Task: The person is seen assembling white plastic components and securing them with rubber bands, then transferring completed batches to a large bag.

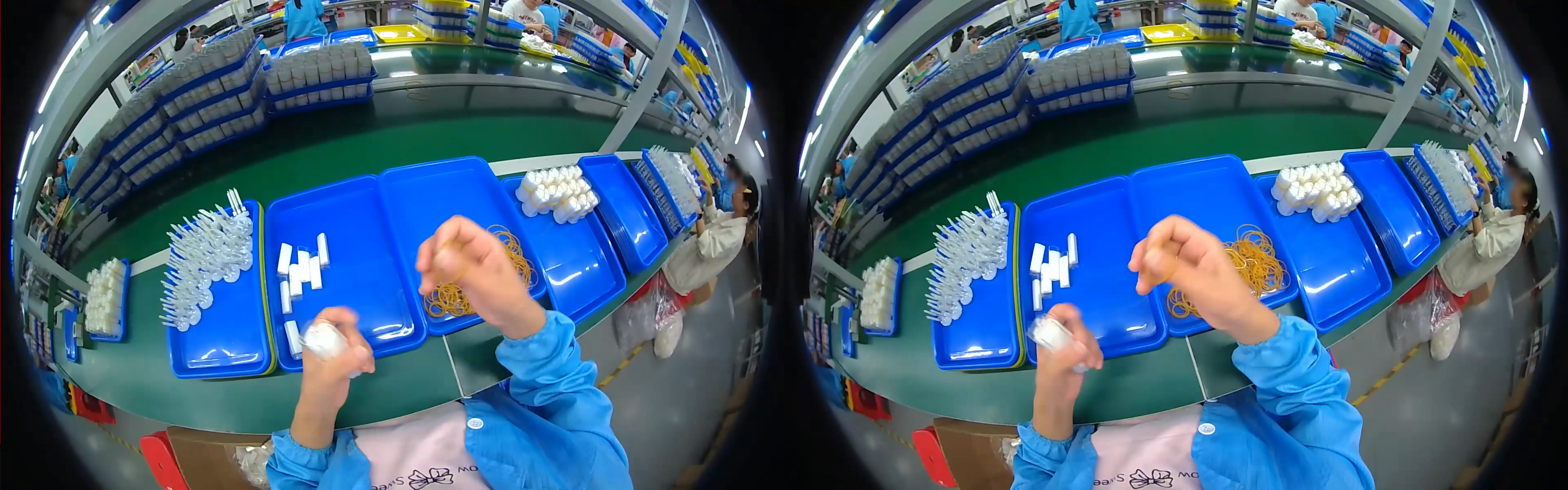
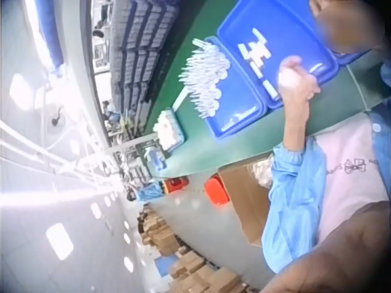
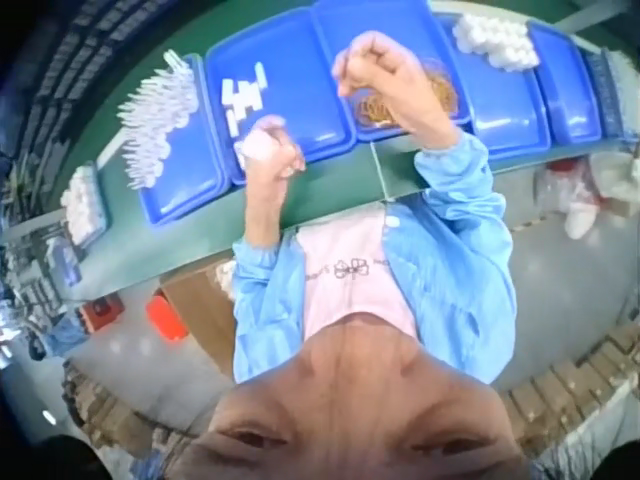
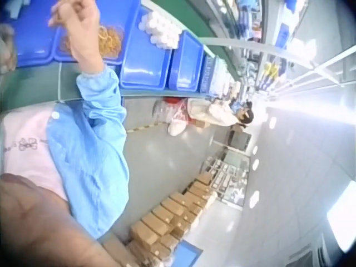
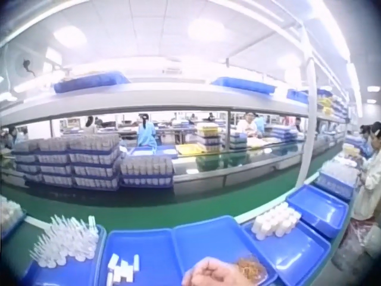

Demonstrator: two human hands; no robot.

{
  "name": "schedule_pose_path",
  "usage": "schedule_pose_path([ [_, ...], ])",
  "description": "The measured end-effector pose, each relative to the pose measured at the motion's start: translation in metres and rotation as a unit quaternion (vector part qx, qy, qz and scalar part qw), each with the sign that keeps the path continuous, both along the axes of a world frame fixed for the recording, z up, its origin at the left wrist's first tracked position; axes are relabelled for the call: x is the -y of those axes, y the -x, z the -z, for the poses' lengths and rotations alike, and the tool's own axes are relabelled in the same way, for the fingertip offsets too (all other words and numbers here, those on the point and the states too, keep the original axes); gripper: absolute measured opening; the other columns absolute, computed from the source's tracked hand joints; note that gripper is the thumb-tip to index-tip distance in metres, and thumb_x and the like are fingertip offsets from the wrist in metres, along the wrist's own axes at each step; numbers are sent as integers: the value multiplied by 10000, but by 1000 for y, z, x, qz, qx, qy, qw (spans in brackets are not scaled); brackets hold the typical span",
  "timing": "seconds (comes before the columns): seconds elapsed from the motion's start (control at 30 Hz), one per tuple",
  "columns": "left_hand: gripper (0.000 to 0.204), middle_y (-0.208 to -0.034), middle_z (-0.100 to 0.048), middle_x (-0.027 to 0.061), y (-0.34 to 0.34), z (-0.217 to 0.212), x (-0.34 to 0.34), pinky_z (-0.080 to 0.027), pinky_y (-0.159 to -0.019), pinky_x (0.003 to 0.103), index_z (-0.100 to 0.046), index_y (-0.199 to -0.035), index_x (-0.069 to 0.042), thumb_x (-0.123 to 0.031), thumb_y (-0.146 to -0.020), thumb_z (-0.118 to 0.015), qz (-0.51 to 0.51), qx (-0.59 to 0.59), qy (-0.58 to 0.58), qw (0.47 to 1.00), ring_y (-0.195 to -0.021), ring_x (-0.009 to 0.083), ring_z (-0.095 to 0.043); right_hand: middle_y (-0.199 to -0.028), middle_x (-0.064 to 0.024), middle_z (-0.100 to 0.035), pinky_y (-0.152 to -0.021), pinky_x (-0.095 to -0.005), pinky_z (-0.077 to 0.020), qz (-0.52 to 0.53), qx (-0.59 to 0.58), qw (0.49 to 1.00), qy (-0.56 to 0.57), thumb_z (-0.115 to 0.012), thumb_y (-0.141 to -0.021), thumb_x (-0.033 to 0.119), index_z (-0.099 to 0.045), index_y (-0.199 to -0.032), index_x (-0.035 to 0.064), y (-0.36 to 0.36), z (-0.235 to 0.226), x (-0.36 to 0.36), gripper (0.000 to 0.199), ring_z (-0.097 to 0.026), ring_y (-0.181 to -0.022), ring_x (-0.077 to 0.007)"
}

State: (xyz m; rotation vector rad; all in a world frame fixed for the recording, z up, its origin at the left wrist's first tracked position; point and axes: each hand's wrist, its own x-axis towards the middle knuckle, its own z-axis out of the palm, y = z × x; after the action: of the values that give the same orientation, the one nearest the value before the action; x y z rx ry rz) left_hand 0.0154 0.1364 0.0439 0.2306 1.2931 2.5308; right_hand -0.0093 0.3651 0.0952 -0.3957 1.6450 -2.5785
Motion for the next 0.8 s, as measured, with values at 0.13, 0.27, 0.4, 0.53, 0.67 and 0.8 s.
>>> schedule_pose_path([
  [0.13, 377, -693, -596, 1, -4, -13, -17, -436, -567, 190, -582, -1061, 4, -3, -714, -729, -62, -50, 207, 975, -623, 49, -546, -854, -90, -567, -645, -315, -470, 102, -252, 865, -422, -683, -791, 70, -588, -821, 44, -7, 14, 30, 103, -595, -762, -219],
  [0.27, 143, -640, -583, 19, 9, 16, -10, -465, -505, 248, -611, -825, -12, 5, -716, -702, -89, -10, 198, 976, -555, 92, -563, -863, -81, -554, -744, -359, -464, 63, -290, 842, -451, -625, -843, 126, -557, -859, 74, -22, 24, 46, 88, -592, -850, -247],
  [0.4, 201, -583, -552, 72, 0, 18, 8, -461, -449, 304, -537, -730, -41, -41, -686, -734, 118, 49, -154, 980, -495, 190, -569, -829, -55, -543, -793, -385, -467, -172, 51, 983, 48, -595, -911, 187, -518, -935, 85, -25, 15, 37, 130, -577, -869, -215],
  [0.53, 220, -656, -608, 66, -6, -15, 15, -437, -464, 312, -579, -782, -37, -130, -705, -763, 366, -131, -116, 914, -505, 162, -555, -808, -39, -523, -775, -358, -497, -328, 191, 857, 348, -513, -972, 210, -478, -984, 95, -26, 8, 35, 122, -582, -791, -184],
  [0.67, 309, -761, -620, 42, -12, -33, 8, -472, -604, 279, -619, -926, -73, -237, -703, -754, 212, -223, 385, 870, -659, 152, -592, -851, -68, -572, -665, -370, -502, -220, 52, 974, 6, -459, -988, 195, -505, -988, 72, -24, -9, 42, 132, -597, -703, -215],
  [0.8, 313, -820, -635, 83, 7, 11, 0, -469, -623, 278, -622, -971, -64, -198, -709, -729, 120, -222, 382, 889, -703, 132, -599, -894, -88, -570, -632, -339, -453, -40, -477, 708, -520, -608, -731, 132, -583, -931, 62, -49, 0, 67, 214, -573, -753, -244],
])
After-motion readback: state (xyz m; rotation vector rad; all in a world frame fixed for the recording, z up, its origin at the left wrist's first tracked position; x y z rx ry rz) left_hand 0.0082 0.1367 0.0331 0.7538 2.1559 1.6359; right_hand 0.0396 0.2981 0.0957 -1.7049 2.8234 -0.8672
